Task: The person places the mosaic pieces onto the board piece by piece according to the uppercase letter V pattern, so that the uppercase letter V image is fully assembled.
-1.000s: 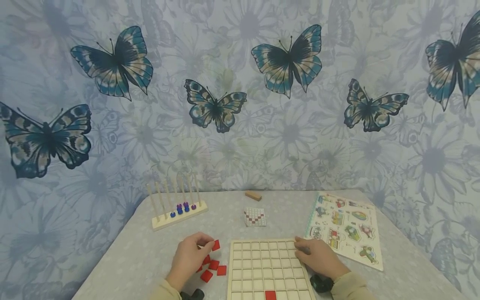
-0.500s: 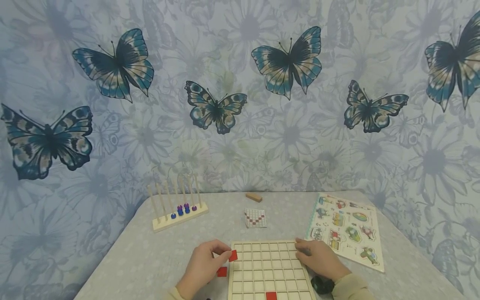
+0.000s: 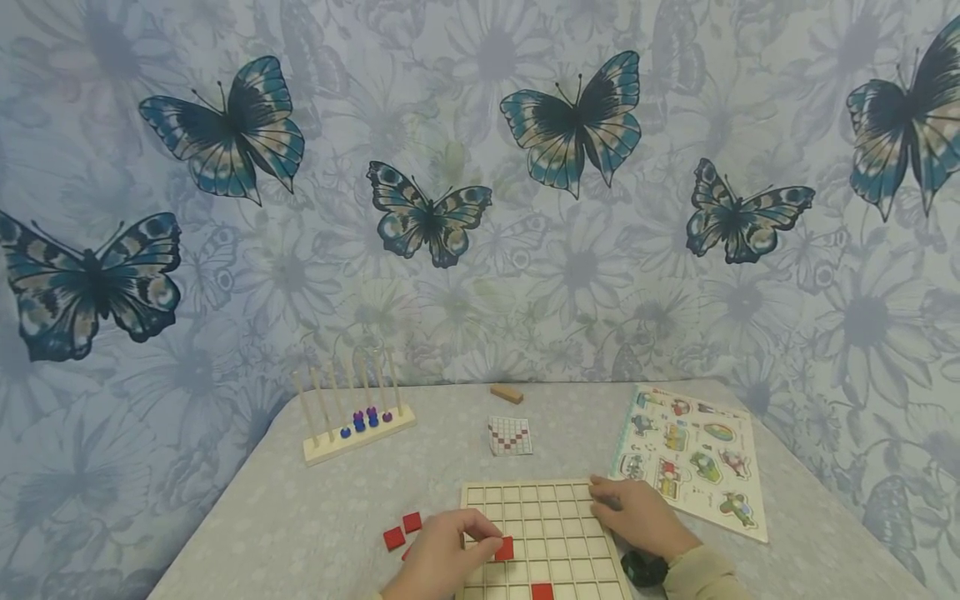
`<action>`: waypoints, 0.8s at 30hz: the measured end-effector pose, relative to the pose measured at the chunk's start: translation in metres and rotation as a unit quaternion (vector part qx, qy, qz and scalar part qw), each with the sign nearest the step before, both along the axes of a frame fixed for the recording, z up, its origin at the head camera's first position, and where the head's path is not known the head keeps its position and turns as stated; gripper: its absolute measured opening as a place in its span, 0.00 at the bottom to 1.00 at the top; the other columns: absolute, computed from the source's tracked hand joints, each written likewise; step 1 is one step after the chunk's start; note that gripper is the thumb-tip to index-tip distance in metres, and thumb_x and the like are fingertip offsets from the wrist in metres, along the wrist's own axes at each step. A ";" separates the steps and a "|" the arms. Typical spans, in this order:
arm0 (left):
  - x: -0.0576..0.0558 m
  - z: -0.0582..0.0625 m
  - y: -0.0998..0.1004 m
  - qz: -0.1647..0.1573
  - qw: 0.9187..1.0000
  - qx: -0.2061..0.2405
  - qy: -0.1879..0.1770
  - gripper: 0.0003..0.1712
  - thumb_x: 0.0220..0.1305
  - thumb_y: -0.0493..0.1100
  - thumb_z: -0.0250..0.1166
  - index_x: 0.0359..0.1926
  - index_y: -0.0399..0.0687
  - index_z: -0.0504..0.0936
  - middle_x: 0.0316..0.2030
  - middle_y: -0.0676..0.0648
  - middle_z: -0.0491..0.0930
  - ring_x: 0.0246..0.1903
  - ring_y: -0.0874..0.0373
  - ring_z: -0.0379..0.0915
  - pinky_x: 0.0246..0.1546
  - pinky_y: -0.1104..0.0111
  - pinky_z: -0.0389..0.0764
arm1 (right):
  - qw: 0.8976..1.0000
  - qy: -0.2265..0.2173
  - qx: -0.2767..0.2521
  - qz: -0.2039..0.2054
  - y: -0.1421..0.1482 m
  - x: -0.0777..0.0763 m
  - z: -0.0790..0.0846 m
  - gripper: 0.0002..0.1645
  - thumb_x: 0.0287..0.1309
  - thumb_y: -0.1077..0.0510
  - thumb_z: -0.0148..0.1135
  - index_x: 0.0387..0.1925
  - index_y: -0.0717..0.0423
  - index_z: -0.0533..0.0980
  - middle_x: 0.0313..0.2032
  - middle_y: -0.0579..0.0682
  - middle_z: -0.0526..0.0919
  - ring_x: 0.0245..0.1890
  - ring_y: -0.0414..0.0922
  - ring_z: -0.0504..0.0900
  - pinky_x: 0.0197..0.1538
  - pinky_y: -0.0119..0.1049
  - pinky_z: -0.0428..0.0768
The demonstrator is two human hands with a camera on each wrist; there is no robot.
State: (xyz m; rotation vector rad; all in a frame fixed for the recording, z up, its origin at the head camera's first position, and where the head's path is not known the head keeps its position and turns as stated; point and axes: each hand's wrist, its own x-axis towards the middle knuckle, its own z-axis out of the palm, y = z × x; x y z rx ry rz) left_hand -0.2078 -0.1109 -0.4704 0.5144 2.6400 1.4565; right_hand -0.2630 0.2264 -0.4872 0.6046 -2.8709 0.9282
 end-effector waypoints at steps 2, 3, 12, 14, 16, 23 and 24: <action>0.002 -0.001 0.002 -0.001 1.000 0.006 -0.012 0.05 0.65 0.54 0.72 0.36 0.63 0.89 0.35 0.62 0.85 0.25 0.63 0.68 0.27 0.69 0.72 | 1.000 -0.001 -0.001 0.000 0.000 0.000 0.001 0.21 0.66 0.49 0.67 0.55 0.55 0.84 0.63 0.54 0.82 0.59 0.60 0.83 0.58 0.59 0.80; 0.002 -0.002 0.002 -0.003 1.000 0.009 -0.015 0.05 0.65 0.54 0.72 0.37 0.63 0.89 0.35 0.62 0.85 0.24 0.63 0.68 0.27 0.69 0.72 | 1.000 -0.003 -0.002 -0.001 -0.001 0.001 0.001 0.21 0.66 0.49 0.67 0.55 0.55 0.84 0.63 0.54 0.81 0.59 0.60 0.83 0.58 0.59 0.79; 0.001 -0.014 0.007 -0.041 0.998 0.029 -0.037 0.04 0.67 0.52 0.71 0.36 0.61 0.89 0.32 0.59 0.85 0.20 0.64 0.65 0.23 0.71 0.70 | 1.000 -0.005 -0.006 -0.001 -0.001 0.000 0.000 0.21 0.67 0.49 0.67 0.56 0.55 0.84 0.63 0.54 0.81 0.59 0.60 0.83 0.58 0.59 0.79; 0.001 -0.016 0.007 -0.045 0.998 0.030 -0.042 0.05 0.67 0.52 0.71 0.37 0.59 0.88 0.31 0.58 0.85 0.21 0.64 0.67 0.23 0.71 0.70 | 1.000 -0.006 -0.008 0.001 -0.001 0.000 0.000 0.22 0.67 0.49 0.67 0.56 0.55 0.84 0.64 0.54 0.81 0.59 0.60 0.83 0.58 0.59 0.79; 0.001 -0.017 0.007 -0.048 0.997 0.028 -0.047 0.04 0.67 0.51 0.71 0.37 0.59 0.88 0.31 0.58 0.85 0.23 0.63 0.68 0.24 0.71 0.71 | 1.000 -0.007 -0.009 0.002 -0.001 0.000 0.000 0.22 0.67 0.49 0.67 0.56 0.56 0.84 0.64 0.54 0.81 0.59 0.60 0.83 0.58 0.59 0.79; 0.002 -0.020 0.009 -0.060 0.997 0.021 -0.045 0.04 0.67 0.45 0.71 0.36 0.64 0.88 0.31 0.59 0.86 0.25 0.65 0.70 0.25 0.72 0.71 | 1.000 -0.005 -0.006 0.007 0.000 -0.001 0.000 0.22 0.68 0.48 0.66 0.57 0.56 0.83 0.64 0.55 0.81 0.58 0.60 0.84 0.57 0.58 0.80; 0.002 -0.020 0.009 -0.061 0.997 0.020 -0.043 0.04 0.67 0.45 0.71 0.36 0.64 0.88 0.31 0.60 0.86 0.24 0.66 0.70 0.25 0.72 0.72 | 1.000 -0.004 -0.005 0.006 0.000 -0.001 0.000 0.22 0.68 0.48 0.66 0.57 0.56 0.83 0.64 0.55 0.81 0.58 0.60 0.84 0.57 0.58 0.80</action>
